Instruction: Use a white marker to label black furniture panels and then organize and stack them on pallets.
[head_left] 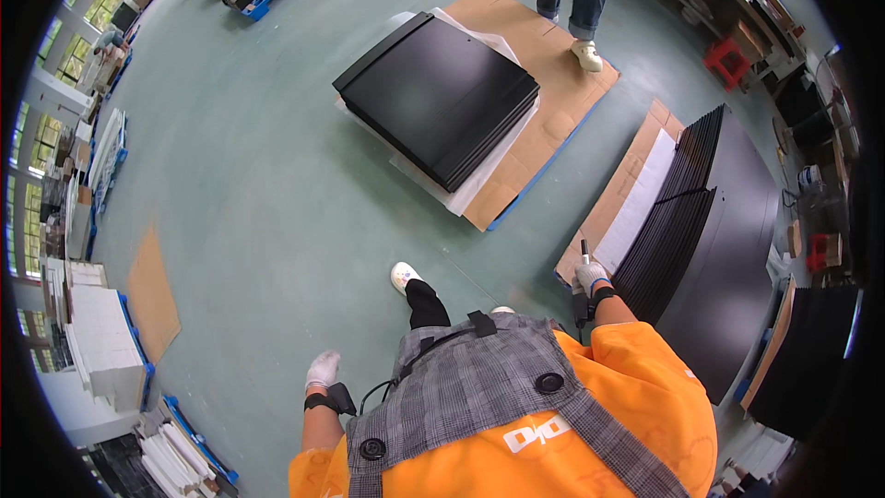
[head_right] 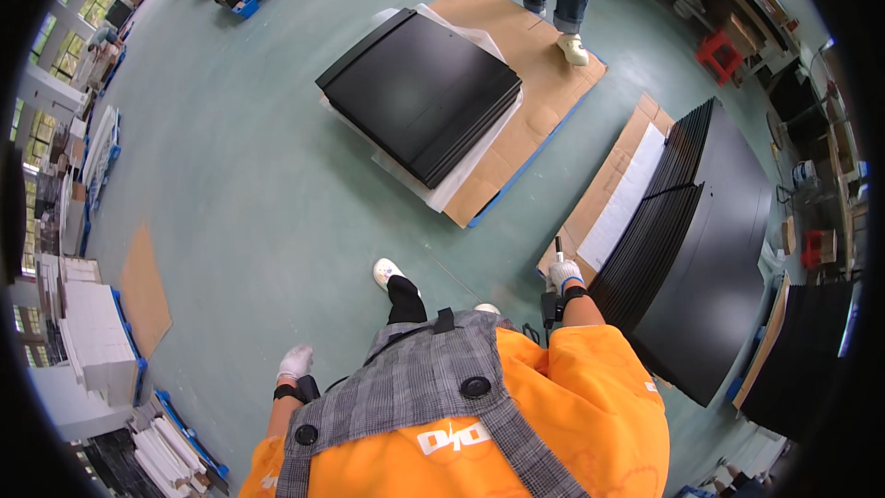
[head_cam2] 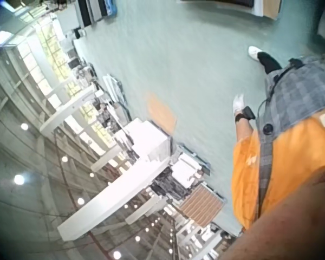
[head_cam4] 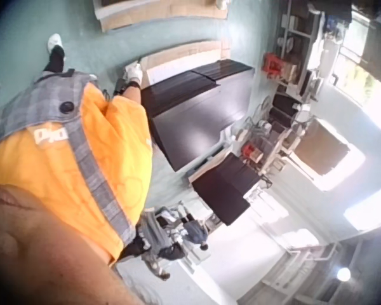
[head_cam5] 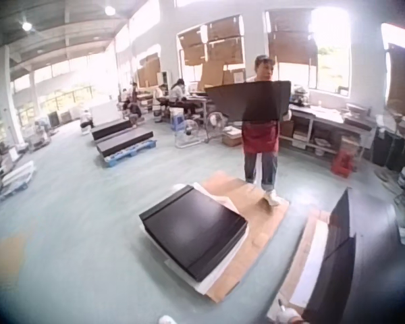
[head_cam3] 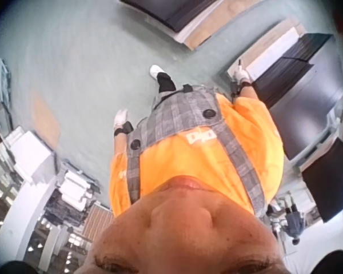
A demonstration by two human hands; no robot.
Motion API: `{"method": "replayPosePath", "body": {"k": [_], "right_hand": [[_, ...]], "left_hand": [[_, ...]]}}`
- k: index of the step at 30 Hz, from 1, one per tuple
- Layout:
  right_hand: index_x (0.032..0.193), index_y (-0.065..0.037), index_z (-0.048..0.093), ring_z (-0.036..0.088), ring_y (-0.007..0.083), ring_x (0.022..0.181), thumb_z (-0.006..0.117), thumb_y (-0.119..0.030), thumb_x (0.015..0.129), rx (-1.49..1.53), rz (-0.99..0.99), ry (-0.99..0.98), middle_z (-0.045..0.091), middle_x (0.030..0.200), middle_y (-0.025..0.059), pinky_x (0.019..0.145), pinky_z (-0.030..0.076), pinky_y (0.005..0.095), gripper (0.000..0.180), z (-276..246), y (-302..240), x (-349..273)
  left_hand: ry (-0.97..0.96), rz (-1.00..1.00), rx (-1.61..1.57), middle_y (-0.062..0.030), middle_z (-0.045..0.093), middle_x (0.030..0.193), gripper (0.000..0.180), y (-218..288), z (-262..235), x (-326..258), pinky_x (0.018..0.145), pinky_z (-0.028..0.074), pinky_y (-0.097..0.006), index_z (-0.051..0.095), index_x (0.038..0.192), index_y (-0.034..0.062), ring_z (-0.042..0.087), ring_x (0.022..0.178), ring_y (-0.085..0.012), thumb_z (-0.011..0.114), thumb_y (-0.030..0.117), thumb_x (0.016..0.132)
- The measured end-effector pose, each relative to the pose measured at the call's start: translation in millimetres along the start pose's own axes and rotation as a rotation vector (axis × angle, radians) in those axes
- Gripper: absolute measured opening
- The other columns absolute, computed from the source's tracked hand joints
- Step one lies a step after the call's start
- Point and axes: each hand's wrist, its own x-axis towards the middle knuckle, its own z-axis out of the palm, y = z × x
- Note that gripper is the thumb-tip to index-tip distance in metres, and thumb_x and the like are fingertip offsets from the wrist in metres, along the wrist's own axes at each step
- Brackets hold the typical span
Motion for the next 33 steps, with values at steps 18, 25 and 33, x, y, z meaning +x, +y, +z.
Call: {"method": "replayPosePath", "body": {"k": [18,25,33], "right_hand": [[0.084,-0.002,0.053,0.055,0.0190,0.052,0.050,-0.016,0.084,-0.042,-0.059,-0.198,0.054,0.064,0.0073,0.049,0.050,0.0328,0.014,168.5,-248.3,-129.1],[0.085,-0.002,0.057,0.057,0.0193,0.053,0.051,-0.011,0.081,-0.333,0.102,-0.123,0.056,0.063,0.0084,0.048,0.048,0.0346,0.012,192.7,-246.5,-39.7],[0.086,-0.003,0.063,0.066,0.0237,0.064,0.050,-0.028,0.083,-0.138,-0.088,-0.192,0.064,0.071,0.0138,0.057,0.052,0.0370,0.028,255.4,-408.2,24.8]], "left_hand": [[-0.049,0.161,0.207,-0.0164,0.057,0.121,0.050,157.6,-209.4,191.1,0.096,0.040,-0.034,0.052,0.124,0.0041,0.053,0.113,-0.0284,0.053,0.036,0.086],[-0.046,0.072,0.057,-0.0147,0.059,0.117,0.050,202.5,-273.4,255.1,0.089,0.044,-0.030,0.049,0.126,-0.0007,0.059,0.100,-0.0205,0.054,0.031,0.087],[0.040,0.154,0.429,-0.0170,0.057,0.119,0.048,326.3,-350.4,314.7,0.093,0.042,-0.035,0.053,0.123,0.0036,0.056,0.108,-0.0285,0.051,0.036,0.087]]}}
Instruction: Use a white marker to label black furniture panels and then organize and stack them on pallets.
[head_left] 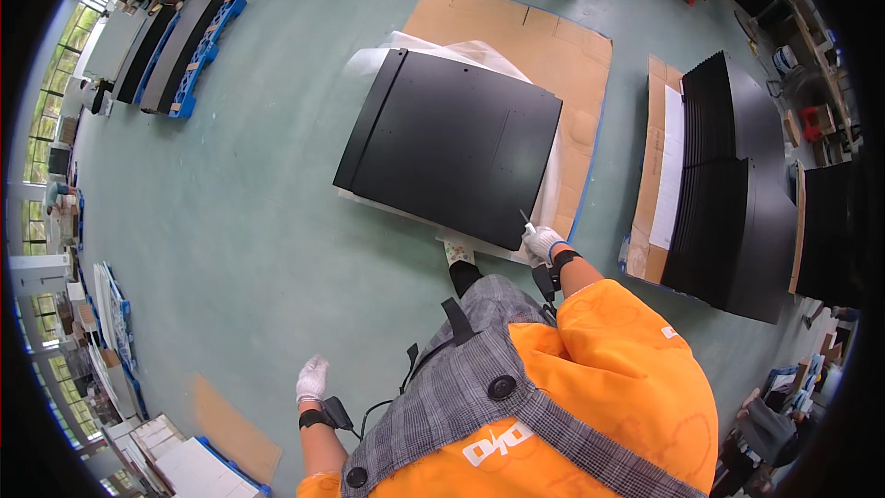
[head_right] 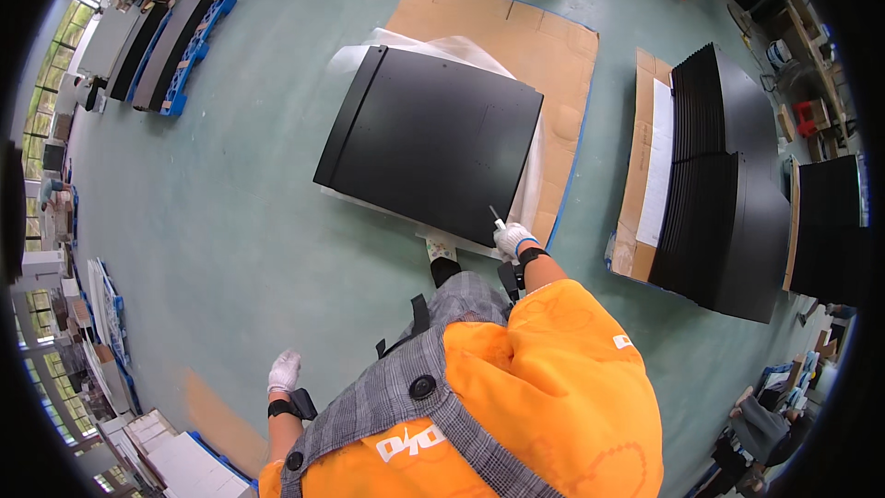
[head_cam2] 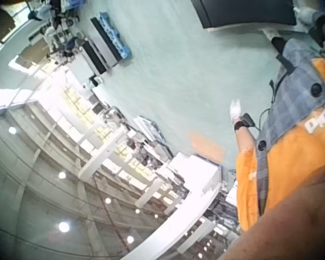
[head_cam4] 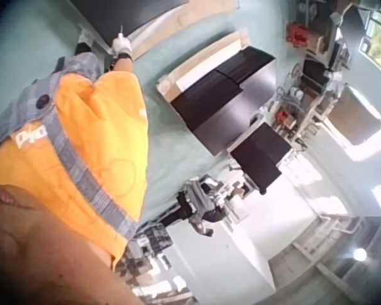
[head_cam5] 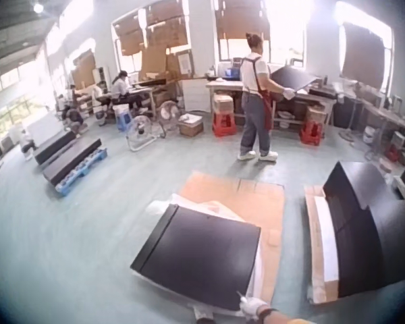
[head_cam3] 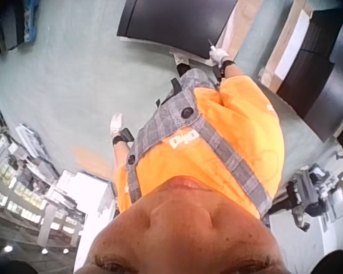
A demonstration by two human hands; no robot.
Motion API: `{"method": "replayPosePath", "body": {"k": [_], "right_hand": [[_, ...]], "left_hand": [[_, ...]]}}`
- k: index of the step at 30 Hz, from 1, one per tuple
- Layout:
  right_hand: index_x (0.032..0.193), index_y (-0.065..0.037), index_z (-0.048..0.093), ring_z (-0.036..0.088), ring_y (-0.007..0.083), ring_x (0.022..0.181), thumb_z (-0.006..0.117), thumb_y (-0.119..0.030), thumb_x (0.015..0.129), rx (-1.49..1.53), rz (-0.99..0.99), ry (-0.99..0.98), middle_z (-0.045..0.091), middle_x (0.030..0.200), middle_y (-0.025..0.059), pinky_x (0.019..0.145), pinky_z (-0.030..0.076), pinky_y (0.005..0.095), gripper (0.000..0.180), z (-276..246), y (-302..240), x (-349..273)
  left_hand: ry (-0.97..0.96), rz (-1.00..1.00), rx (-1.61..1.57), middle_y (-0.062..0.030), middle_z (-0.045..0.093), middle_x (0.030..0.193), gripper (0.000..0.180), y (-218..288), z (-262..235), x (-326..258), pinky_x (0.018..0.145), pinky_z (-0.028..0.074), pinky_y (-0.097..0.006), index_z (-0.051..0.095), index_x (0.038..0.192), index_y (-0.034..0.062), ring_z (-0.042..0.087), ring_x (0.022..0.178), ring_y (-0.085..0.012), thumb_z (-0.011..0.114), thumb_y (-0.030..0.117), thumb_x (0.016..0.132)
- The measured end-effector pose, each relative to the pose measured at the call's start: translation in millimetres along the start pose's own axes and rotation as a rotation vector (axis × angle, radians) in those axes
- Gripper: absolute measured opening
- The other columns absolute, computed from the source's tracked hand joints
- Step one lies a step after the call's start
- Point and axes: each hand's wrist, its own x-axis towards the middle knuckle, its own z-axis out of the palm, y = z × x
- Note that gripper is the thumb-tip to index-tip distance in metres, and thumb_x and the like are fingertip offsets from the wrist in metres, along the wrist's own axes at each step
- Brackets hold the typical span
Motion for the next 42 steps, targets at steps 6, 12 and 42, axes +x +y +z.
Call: {"method": "replayPosePath", "body": {"k": [6,12,42], "right_hand": [[0.080,-0.010,0.054,0.049,0.0151,0.047,0.047,-0.016,0.087,0.522,0.026,-0.151,0.049,0.059,0.0041,0.040,0.039,0.0307,0.011,-13.1,-115.3,-14.1],[0.089,-0.007,0.056,0.049,0.0157,0.048,0.049,-0.011,0.082,0.662,0.094,-0.048,0.051,0.063,0.0051,0.042,0.042,0.0314,0.010,-11.8,-86.8,5.2],[0.090,-0.008,0.062,0.059,0.0354,0.091,0.050,-0.027,0.082,0.216,0.570,0.537,0.063,0.091,0.0189,0.080,0.048,0.0416,0.024,51.9,-135.1,116.6]], "left_hand": [[0.083,0.186,0.016,-0.0159,0.054,0.124,0.047,113.3,-66.0,53.3,0.098,0.038,-0.035,0.054,0.122,0.0050,0.049,0.118,-0.0304,0.050,0.036,0.087],[0.018,0.321,0.317,-0.0153,0.055,0.124,0.049,215.7,-98.0,102.0,0.098,0.038,-0.033,0.052,0.124,0.0026,0.050,0.118,-0.0277,0.051,0.035,0.087],[-0.124,0.388,0.477,-0.0267,0.038,0.136,0.104,488.0,1.5,437.1,0.102,0.036,-0.038,0.022,0.140,-0.0027,0.041,0.124,-0.0369,0.069,0.056,0.068]]}}
